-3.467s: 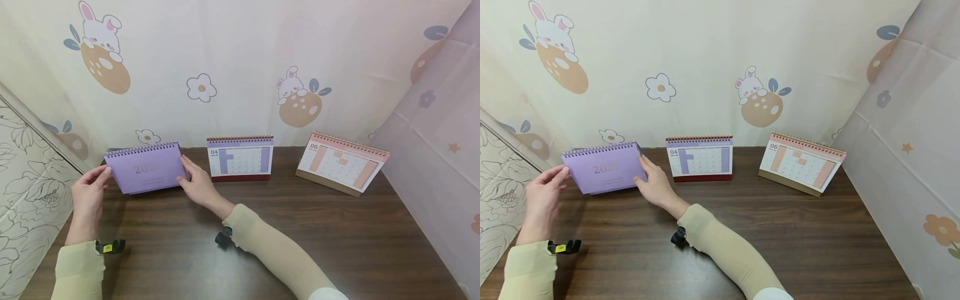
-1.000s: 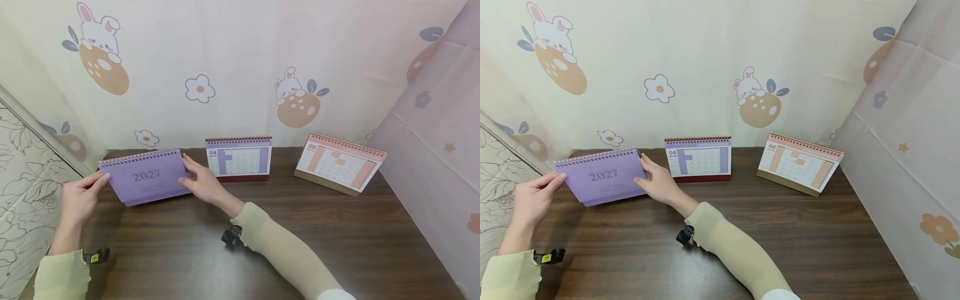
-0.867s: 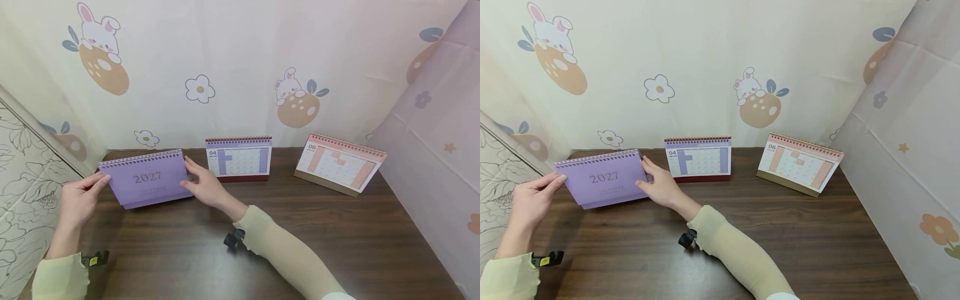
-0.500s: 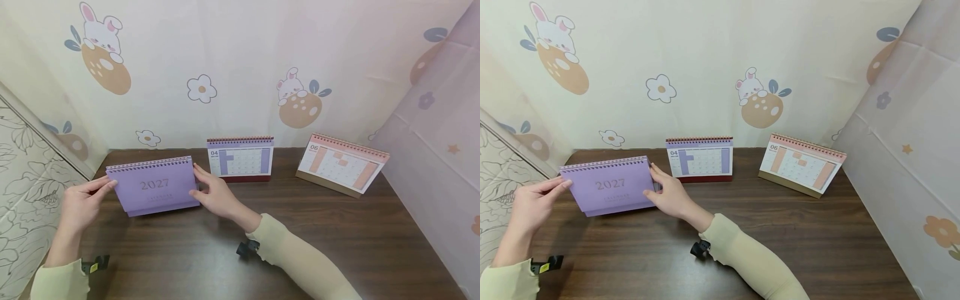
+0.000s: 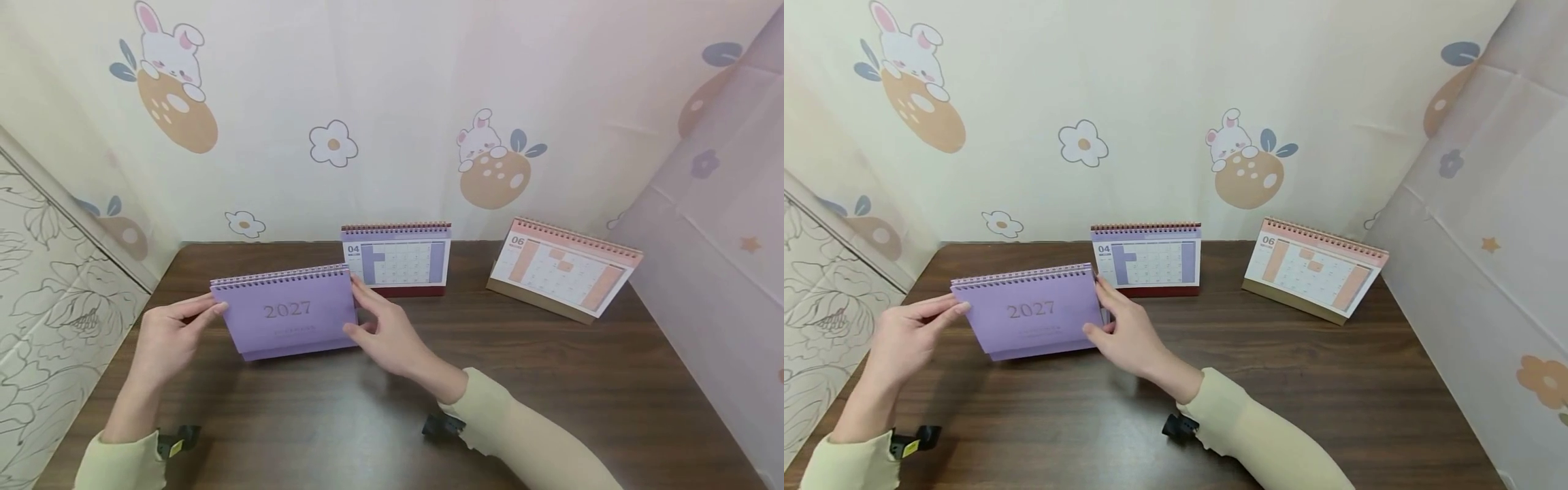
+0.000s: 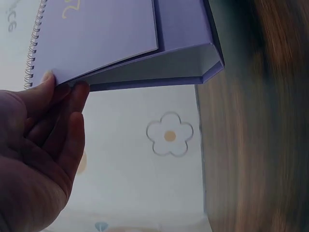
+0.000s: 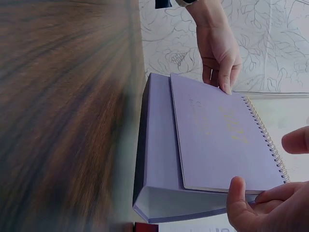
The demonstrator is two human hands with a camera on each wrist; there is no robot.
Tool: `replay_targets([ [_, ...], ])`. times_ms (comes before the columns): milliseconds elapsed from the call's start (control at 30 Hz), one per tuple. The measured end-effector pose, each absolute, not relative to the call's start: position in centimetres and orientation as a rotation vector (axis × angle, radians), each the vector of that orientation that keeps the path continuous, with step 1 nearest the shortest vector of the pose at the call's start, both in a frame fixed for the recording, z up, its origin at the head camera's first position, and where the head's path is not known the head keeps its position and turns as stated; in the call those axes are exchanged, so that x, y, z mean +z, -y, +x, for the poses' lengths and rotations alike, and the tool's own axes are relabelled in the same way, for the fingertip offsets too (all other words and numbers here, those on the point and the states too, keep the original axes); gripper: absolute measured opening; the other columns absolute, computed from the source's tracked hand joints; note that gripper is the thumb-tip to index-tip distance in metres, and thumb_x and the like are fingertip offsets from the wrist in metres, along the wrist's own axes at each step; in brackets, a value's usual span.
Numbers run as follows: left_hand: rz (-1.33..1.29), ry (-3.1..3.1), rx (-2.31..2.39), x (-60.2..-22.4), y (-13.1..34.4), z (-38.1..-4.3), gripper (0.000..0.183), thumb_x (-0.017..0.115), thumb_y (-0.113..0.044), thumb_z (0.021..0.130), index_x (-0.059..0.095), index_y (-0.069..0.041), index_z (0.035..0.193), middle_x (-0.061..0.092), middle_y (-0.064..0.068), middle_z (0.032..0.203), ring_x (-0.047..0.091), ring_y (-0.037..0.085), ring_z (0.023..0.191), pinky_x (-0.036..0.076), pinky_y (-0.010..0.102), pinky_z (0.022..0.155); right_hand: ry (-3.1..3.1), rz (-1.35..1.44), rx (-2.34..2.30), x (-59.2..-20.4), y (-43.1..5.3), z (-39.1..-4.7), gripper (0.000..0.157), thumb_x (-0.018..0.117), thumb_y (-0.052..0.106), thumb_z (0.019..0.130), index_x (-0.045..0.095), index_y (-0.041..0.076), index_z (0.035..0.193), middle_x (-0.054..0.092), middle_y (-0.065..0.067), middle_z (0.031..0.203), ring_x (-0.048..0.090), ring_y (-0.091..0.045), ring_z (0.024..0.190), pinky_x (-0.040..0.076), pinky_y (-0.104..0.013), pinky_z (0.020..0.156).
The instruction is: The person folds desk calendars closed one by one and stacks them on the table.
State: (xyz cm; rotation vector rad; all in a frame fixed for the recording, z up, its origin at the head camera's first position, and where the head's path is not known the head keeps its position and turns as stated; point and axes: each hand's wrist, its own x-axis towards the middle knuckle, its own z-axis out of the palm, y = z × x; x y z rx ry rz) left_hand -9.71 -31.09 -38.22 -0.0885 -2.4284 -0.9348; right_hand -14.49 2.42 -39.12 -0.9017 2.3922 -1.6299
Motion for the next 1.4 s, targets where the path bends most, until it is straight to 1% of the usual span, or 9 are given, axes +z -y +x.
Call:
replay_targets([
  [167, -0.145, 2.42, -0.944, -38.2, 29.2, -10.0, 0.009, 0.081, -0.001, 0.082, 0.079, 0.002, 0.09, 0.073, 0.019, 0.099, 0.055, -0.019, 0.093, 0.042, 0.002, 0.077, -2.432, -0.931, -1.673, -39.3, -4.5, -14.2, 0.064, 0.07, 0.013, 0.095, 0.04, -0.001, 0.149, 0.031, -0.002, 0.16, 0.055, -0.017, 0.121, 0.056, -0.027, 0.076],
  [267, -0.184, 2.425, -0.944, -38.3, 27.8, -10.4, 0.009, 0.081, -0.002, 0.082, 0.08, 0.0, 0.09, 0.074, 0.018, 0.099, 0.066, 0.001, 0.094, 0.042, 0.003, 0.078, -2.454, -0.904, -1.706, -39.3, -5.7, -14.0, 0.064, 0.07, 0.013, 0.094, 0.04, 0.0, 0.15, 0.031, -0.001, 0.16, 0.042, -0.017, 0.137, 0.056, -0.029, 0.079],
  [367, -0.214, 2.437, -0.947, -38.4, 26.5, -10.9, 0.009, 0.081, -0.002, 0.081, 0.08, 0.0, 0.09, 0.074, 0.017, 0.099, 0.071, 0.023, 0.093, 0.041, 0.002, 0.078, -2.493, -0.867, -1.715, -39.3, -6.9, -13.9, 0.065, 0.071, 0.012, 0.093, 0.041, 0.002, 0.15, 0.032, -0.001, 0.159, 0.042, -0.018, 0.137, 0.055, -0.029, 0.08],
  [433, -0.227, 2.442, -0.971, -38.6, 25.7, -11.2, 0.009, 0.08, -0.001, 0.082, 0.08, 0.0, 0.09, 0.074, 0.016, 0.099, 0.071, 0.03, 0.093, 0.041, 0.002, 0.078, -2.513, -0.846, -1.72, -39.4, -7.7, -13.8, 0.064, 0.071, 0.011, 0.093, 0.042, 0.002, 0.149, 0.033, -0.002, 0.159, 0.043, -0.02, 0.137, 0.055, -0.028, 0.081],
  [533, -0.232, 2.446, -0.994, -38.9, 24.5, -11.5, 0.009, 0.08, -0.002, 0.082, 0.08, 0.0, 0.091, 0.074, 0.016, 0.1, 0.072, 0.03, 0.093, 0.045, 0.005, 0.078, -2.537, -0.82, -1.734, -39.5, -8.8, -13.7, 0.062, 0.071, 0.007, 0.092, 0.044, 0.001, 0.148, 0.035, -0.002, 0.158, 0.044, -0.021, 0.136, 0.055, -0.028, 0.081],
  [733, -0.284, 2.426, -1.015, -39.1, 22.3, -12.2, 0.01, 0.08, -0.005, 0.083, 0.08, -0.001, 0.092, 0.074, 0.016, 0.1, 0.072, 0.029, 0.093, 0.057, 0.038, 0.075, -2.605, -0.752, -1.727, -39.9, -10.8, -13.4, 0.059, 0.071, 0.004, 0.091, 0.047, 0.0, 0.146, 0.039, -0.005, 0.156, 0.052, -0.024, 0.128, 0.055, -0.029, 0.081],
  [833, -0.307, 2.431, -1.038, -39.0, 21.3, -12.6, 0.011, 0.08, -0.006, 0.084, 0.08, -0.002, 0.094, 0.074, 0.016, 0.102, 0.072, 0.029, 0.094, 0.057, 0.044, 0.075, -2.639, -0.722, -1.706, -40.1, -11.8, -13.3, 0.058, 0.07, 0.005, 0.092, 0.048, -0.001, 0.145, 0.04, -0.006, 0.155, 0.053, -0.025, 0.127, 0.056, -0.033, 0.084],
  [1067, -0.359, 2.456, -1.089, -39.0, 19.3, -13.2, 0.014, 0.081, -0.01, 0.084, 0.08, -0.005, 0.097, 0.073, 0.012, 0.104, 0.072, 0.024, 0.097, 0.057, 0.041, 0.079, -2.724, -0.698, -1.624, -39.9, -14.1, -12.9, 0.054, 0.068, 0.007, 0.094, 0.049, 0.0, 0.145, 0.041, -0.009, 0.154, 0.044, -0.028, 0.137, 0.05, -0.042, 0.094],
  [1400, -0.44, 2.459, -1.12, -39.5, 17.3, -13.8, 0.014, 0.08, -0.011, 0.086, 0.08, -0.005, 0.098, 0.073, 0.011, 0.106, 0.071, 0.022, 0.098, 0.058, 0.037, 0.078, -2.829, -0.659, -1.505, -40.4, -16.5, -12.3, 0.052, 0.067, 0.008, 0.095, 0.05, 0.0, 0.143, 0.043, -0.012, 0.153, 0.043, -0.033, 0.136, 0.034, -0.009, 0.097],
])
